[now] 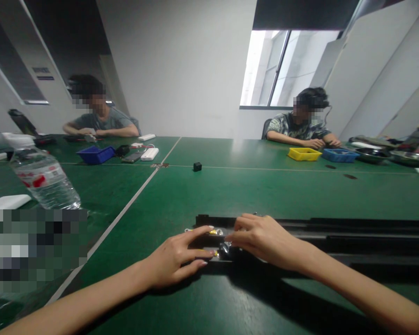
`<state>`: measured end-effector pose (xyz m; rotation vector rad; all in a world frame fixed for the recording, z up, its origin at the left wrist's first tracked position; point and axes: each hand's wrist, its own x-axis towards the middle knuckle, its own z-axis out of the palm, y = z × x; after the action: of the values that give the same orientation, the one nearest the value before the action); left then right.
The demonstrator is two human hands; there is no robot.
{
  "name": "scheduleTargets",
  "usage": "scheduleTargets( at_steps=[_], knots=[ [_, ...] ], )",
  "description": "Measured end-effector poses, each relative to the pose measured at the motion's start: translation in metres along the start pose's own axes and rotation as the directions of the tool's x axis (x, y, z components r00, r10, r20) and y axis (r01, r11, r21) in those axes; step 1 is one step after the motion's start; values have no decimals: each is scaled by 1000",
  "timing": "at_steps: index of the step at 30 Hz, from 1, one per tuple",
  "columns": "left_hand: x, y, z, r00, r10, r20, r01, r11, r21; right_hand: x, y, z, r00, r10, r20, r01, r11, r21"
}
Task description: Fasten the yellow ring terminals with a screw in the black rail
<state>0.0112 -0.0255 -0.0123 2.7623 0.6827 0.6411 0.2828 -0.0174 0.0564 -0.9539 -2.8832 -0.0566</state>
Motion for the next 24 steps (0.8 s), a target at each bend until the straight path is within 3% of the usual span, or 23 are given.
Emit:
scheduleTargets(
  at_steps=[8,17,24],
  knots=[
    [2,2,-4,1000,-6,9,6,1000,-3,1,-3,1,999,12,32,-11,999,-30],
    [1,1,-1,1000,-10,11,10,1000,-5,0,-7,8,1000,5,-20,-7,996,-85],
    [3,4,-5,1000,-5,11,5,1000,-4,4,-8,15,973,-87,-212,63,991,-118]
  ],
)
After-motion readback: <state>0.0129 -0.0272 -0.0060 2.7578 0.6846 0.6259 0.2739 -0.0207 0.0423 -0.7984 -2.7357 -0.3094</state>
